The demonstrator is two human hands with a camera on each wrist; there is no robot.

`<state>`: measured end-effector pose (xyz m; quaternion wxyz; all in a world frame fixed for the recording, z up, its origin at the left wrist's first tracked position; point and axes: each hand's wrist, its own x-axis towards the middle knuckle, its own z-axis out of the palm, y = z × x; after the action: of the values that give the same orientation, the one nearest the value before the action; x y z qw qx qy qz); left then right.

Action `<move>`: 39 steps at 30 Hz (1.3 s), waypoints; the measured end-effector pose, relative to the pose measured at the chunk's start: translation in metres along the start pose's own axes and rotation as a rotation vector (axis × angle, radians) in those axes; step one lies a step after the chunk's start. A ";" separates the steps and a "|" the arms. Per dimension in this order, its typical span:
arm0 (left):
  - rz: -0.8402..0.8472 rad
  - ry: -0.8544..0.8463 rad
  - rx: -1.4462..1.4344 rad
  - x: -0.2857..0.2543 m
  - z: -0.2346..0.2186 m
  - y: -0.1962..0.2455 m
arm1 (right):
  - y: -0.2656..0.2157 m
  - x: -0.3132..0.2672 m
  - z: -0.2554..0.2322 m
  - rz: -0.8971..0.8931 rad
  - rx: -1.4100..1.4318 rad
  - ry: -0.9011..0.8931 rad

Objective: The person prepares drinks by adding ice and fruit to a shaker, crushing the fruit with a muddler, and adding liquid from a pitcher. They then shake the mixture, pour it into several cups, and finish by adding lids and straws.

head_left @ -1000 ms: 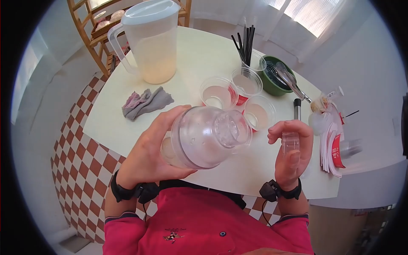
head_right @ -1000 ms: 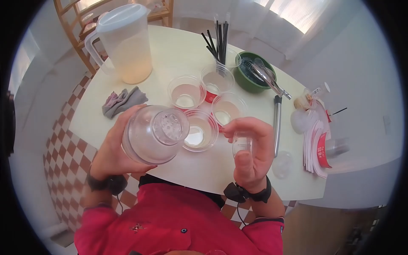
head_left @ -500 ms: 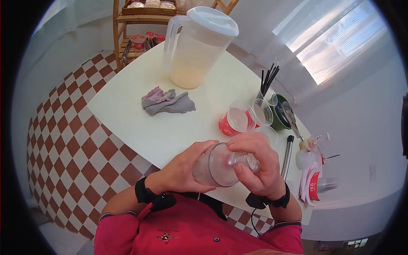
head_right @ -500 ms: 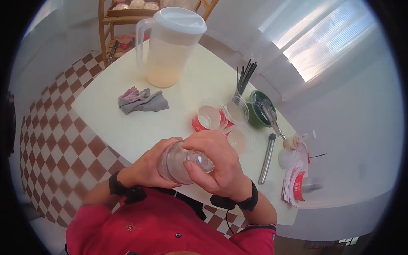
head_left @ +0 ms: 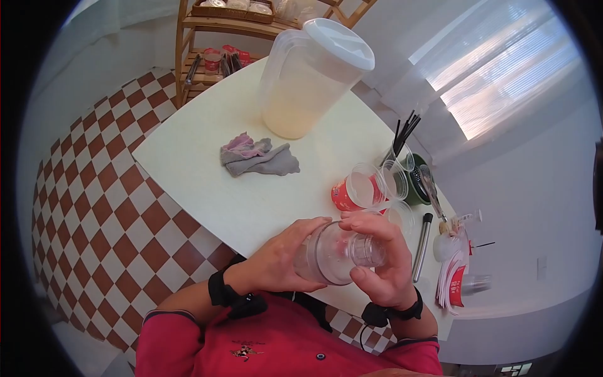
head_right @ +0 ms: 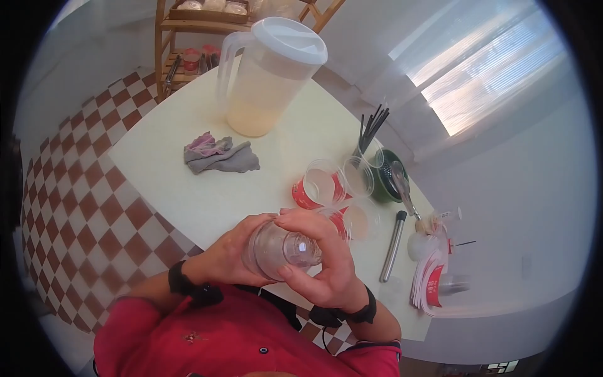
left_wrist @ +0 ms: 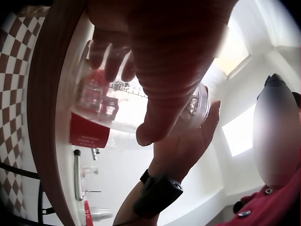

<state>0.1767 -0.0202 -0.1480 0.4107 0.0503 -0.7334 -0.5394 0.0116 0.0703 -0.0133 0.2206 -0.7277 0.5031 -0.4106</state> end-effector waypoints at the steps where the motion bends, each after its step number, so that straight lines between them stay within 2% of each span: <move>1: 0.000 -0.014 -0.006 0.000 -0.001 0.000 | 0.001 0.000 -0.007 0.022 0.067 -0.060; 3: -0.004 -0.052 -0.021 0.001 -0.004 0.001 | 0.003 -0.001 -0.016 0.073 0.203 -0.171; 6: -0.037 -0.068 -0.046 0.002 -0.004 0.001 | 0.005 -0.003 -0.014 0.117 0.176 -0.124; 9: -0.082 -0.065 -0.049 0.001 -0.005 0.003 | 0.010 -0.005 -0.007 0.077 0.085 -0.040; 15: -0.052 -0.071 -0.003 0.002 -0.005 0.004 | 0.017 -0.008 -0.003 0.006 0.000 0.041; 18: -0.109 -0.090 -0.006 0.000 -0.003 0.003 | 0.009 -0.004 -0.007 -0.036 -0.092 0.028; 21: -0.122 -0.149 0.058 -0.001 -0.002 -0.004 | 0.001 -0.005 -0.007 -0.109 -0.284 0.131; 24: -0.140 -0.112 0.035 -0.010 0.001 -0.007 | -0.008 -0.010 -0.004 -0.086 -0.432 0.264; 25: -0.191 -0.150 0.037 -0.015 -0.002 -0.013 | -0.007 -0.011 -0.004 -0.086 -0.489 0.266; 27: -0.269 -0.202 0.041 -0.026 -0.006 -0.022 | -0.012 -0.017 -0.005 -0.044 -0.499 0.267; 31: -0.291 -0.184 0.030 -0.027 -0.009 -0.028 | -0.020 -0.023 -0.006 -0.029 -0.467 0.251; 39: -0.328 -0.139 0.035 -0.040 -0.019 -0.028 | -0.013 -0.029 -0.005 -0.130 -0.381 0.302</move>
<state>0.2051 -0.0251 -0.1920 0.2645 0.1391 -0.7512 -0.5886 0.0103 0.1025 -0.0115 -0.0252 -0.7172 0.5511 -0.4257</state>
